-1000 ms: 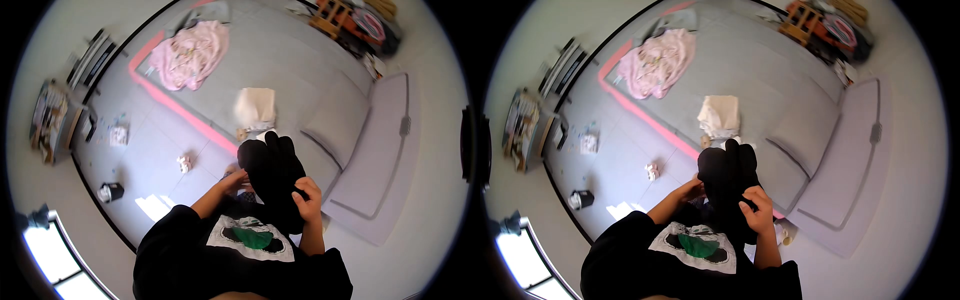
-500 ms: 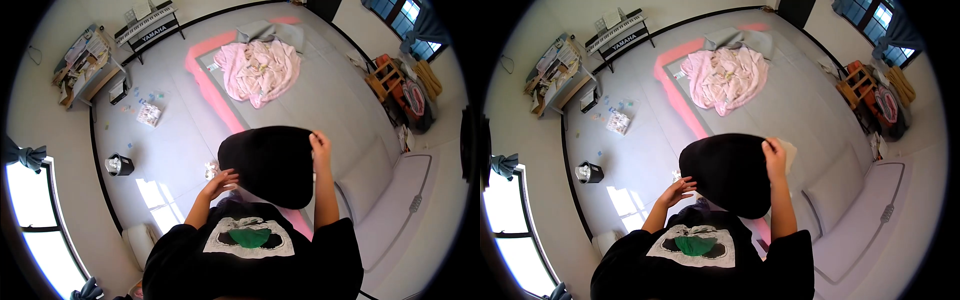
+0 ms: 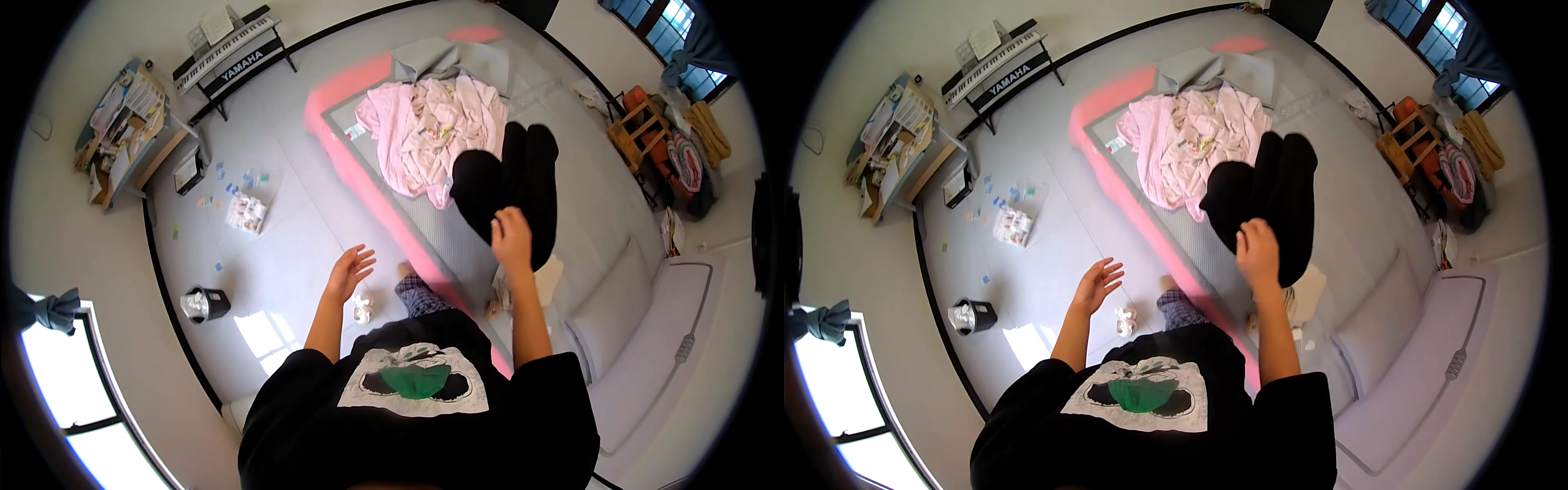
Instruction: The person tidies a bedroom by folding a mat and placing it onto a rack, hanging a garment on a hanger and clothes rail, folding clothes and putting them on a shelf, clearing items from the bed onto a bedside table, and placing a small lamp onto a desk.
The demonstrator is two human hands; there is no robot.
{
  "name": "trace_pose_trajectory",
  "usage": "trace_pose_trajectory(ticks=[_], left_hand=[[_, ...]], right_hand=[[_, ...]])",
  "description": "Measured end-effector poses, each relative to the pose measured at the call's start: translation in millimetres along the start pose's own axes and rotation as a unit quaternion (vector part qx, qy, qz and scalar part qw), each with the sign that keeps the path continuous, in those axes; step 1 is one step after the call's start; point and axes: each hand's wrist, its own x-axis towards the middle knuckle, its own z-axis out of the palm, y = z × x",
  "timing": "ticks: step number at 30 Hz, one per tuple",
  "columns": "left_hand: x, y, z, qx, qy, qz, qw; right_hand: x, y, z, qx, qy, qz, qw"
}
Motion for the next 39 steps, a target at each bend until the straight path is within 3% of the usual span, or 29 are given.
trace_pose_trajectory(ticks=[2,4,5,7,9,11,14,22,29,36,39], left_hand=[[34.6,12.0,6.7,0.015,0.003,-0.024,1.000],[67.4,25.8,14.6,0.043,0.019,-0.035,0.998],[84.1,38.3,21.2,0.073,0.041,-0.051,0.995],[116.4,53.1,23.7,0.075,0.047,-0.054,0.995],[150.2,77.3,31.8,0.116,0.037,-0.046,0.992],[185.3,99.9,39.6,0.119,0.057,-0.031,0.991],[223.1,128.6,44.6,0.104,0.089,-0.011,0.991],[366.2,201.6,2.9,0.121,0.103,-0.002,0.987],[527.3,306.8,-61.1,0.175,0.066,-0.028,0.982],[661.2,409.2,-142.7,0.249,0.052,-0.066,0.965],[689.3,435.5,-180.0,0.248,0.083,-0.067,0.963]], right_hand=[[-19.2,42.0,58.6,-0.049,-0.103,0.032,0.993],[-54.9,104.2,121.7,0.046,-0.351,0.125,0.927],[-51.7,105.1,135.3,0.118,-0.344,0.114,0.925],[-38.2,94.9,158.9,0.182,-0.325,0.198,0.907],[-9.7,93.3,181.0,0.190,-0.341,0.239,0.889],[20.2,95.7,204.8,0.191,-0.341,0.234,0.890],[68.7,99.7,236.4,0.127,-0.263,0.138,0.946],[208.5,135.6,325.7,0.149,-0.164,0.204,0.953],[368.7,210.8,490.4,0.122,-0.099,0.275,0.949],[497.6,314.7,672.2,-0.014,-0.157,0.368,0.916],[554.8,317.4,690.5,-0.099,-0.233,0.409,0.877]])
